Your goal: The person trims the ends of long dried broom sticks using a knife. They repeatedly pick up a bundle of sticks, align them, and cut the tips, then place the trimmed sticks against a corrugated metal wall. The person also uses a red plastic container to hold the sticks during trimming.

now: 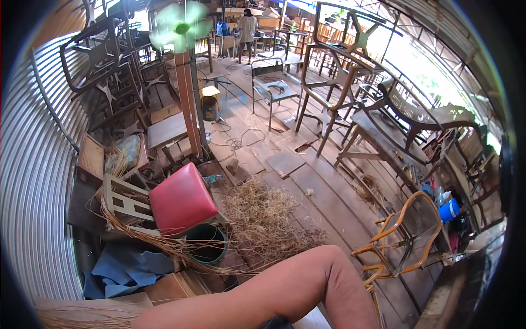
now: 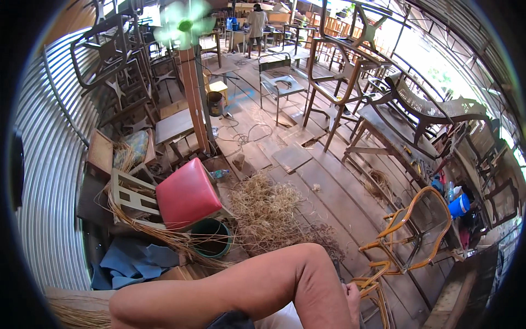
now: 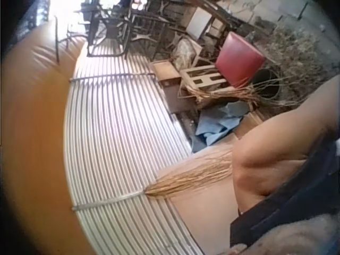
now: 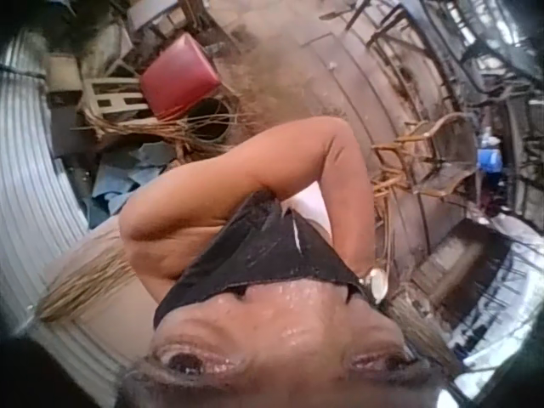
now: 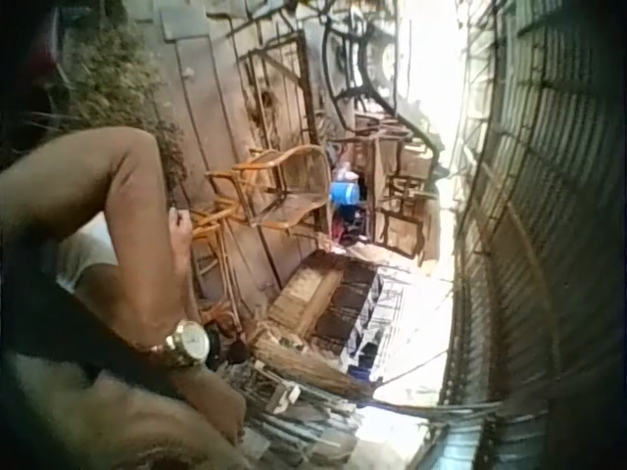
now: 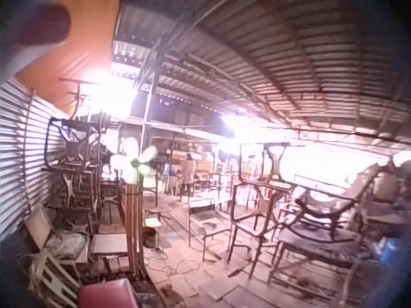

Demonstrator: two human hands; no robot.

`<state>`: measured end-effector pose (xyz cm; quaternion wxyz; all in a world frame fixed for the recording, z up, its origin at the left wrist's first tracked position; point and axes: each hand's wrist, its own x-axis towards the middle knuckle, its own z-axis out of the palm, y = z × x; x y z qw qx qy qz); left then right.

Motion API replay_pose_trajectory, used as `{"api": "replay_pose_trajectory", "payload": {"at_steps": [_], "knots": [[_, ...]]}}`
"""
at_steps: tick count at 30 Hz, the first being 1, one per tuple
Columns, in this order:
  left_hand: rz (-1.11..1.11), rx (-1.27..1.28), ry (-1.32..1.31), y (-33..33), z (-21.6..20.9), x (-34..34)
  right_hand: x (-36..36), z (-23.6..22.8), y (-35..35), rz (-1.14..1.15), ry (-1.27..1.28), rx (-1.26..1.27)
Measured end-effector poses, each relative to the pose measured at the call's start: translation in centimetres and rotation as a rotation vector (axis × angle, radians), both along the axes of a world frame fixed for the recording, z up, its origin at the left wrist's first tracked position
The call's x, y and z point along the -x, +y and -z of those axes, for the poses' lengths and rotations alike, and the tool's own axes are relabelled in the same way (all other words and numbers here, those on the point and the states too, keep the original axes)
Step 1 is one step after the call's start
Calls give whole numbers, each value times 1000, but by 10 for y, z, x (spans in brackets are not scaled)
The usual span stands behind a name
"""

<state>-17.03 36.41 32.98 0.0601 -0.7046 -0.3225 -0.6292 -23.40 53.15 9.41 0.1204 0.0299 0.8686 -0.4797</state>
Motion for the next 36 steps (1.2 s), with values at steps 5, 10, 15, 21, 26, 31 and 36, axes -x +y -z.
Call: {"api": "replay_pose_trajectory", "payload": {"at_steps": [5,10,15,21,26,31,36], "knots": [[19,6,-24,-7,4,9,-6,1,-42,-135,20,-40],[71,17,-85,-12,8,13,-12,-4,-46,-136,-94,-8],[82,86,-229,-42,28,27,33,23,-57,-203,-132,77],[448,633,-433,-162,49,57,83,-1,-101,-246,3,151],[654,451,-614,-236,53,18,93,-24,-107,-365,31,153],[456,396,-618,-231,46,-16,89,-22,-83,-374,-55,55],[398,390,-567,-213,41,-24,84,1,-77,-343,-67,54]]}}
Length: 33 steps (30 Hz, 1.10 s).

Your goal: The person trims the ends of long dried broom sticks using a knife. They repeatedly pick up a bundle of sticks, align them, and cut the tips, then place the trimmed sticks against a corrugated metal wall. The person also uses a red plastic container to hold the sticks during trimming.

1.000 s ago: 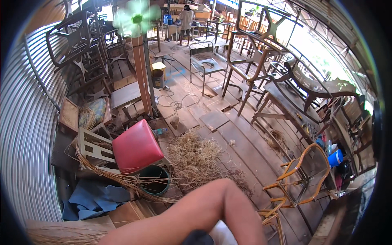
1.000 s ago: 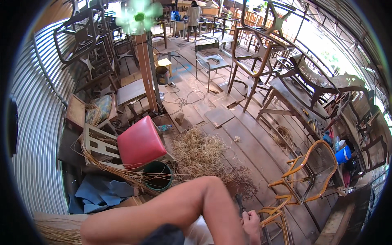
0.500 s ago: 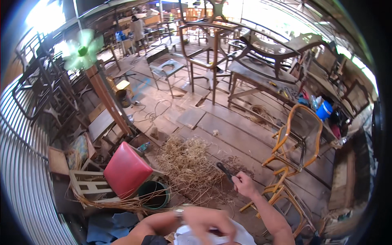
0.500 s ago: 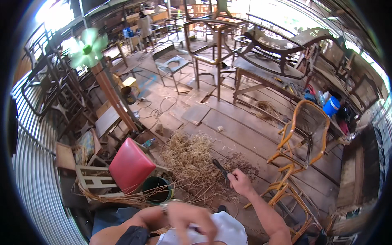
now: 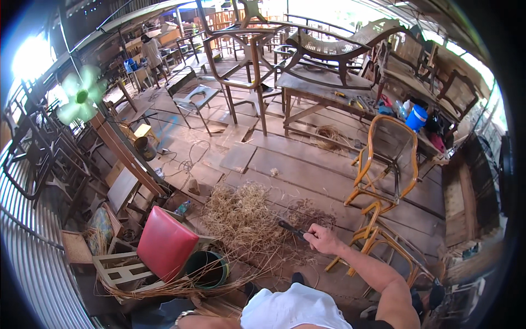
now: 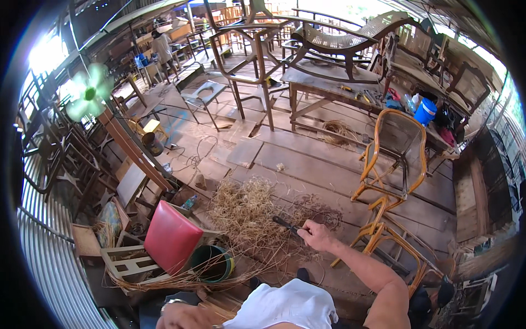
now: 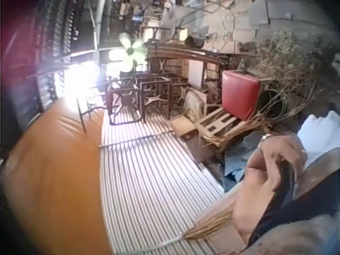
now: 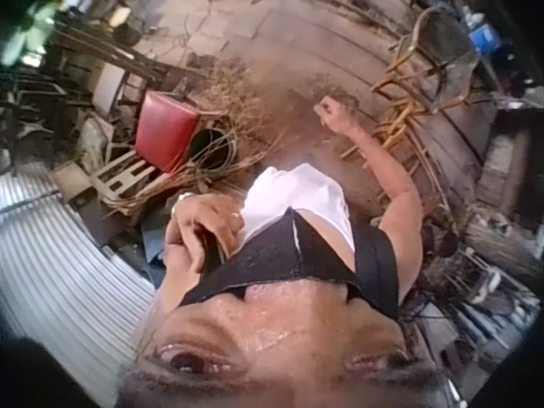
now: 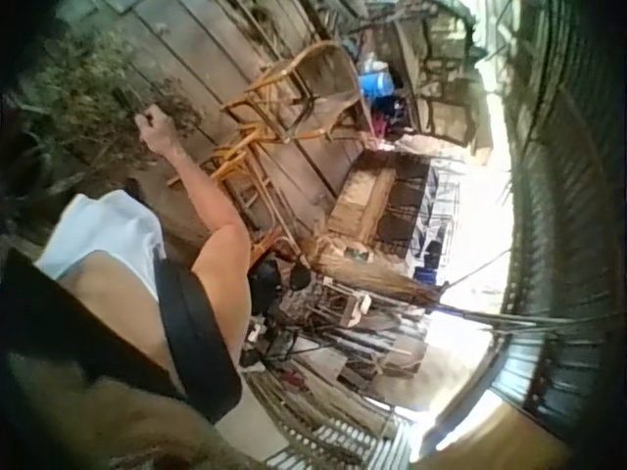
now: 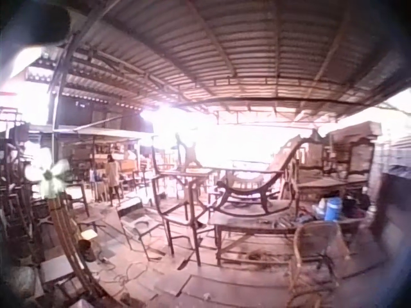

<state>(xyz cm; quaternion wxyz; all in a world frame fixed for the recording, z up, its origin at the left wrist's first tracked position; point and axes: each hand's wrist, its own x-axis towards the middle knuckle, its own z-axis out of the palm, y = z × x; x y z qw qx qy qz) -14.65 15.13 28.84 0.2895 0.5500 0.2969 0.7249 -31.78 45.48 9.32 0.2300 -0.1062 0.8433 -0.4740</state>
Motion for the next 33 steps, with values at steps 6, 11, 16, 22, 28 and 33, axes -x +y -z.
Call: {"api": "replay_pose_trajectory", "payload": {"at_steps": [6,11,16,22,28,33], "knots": [[136,-147,-77,11,20,3,-11,22,-23,117,-46,204],[-468,-124,-246,-1,98,3,-30,27,-78,382,-192,619],[-1182,704,-846,31,163,43,-40,21,-98,286,-250,603],[-1195,621,-1106,41,236,42,-51,41,-94,180,-199,506],[-1199,590,-1179,35,258,30,-63,32,-95,85,-73,266],[-1167,507,-1250,35,272,48,-63,41,-100,-158,62,-50]]}}
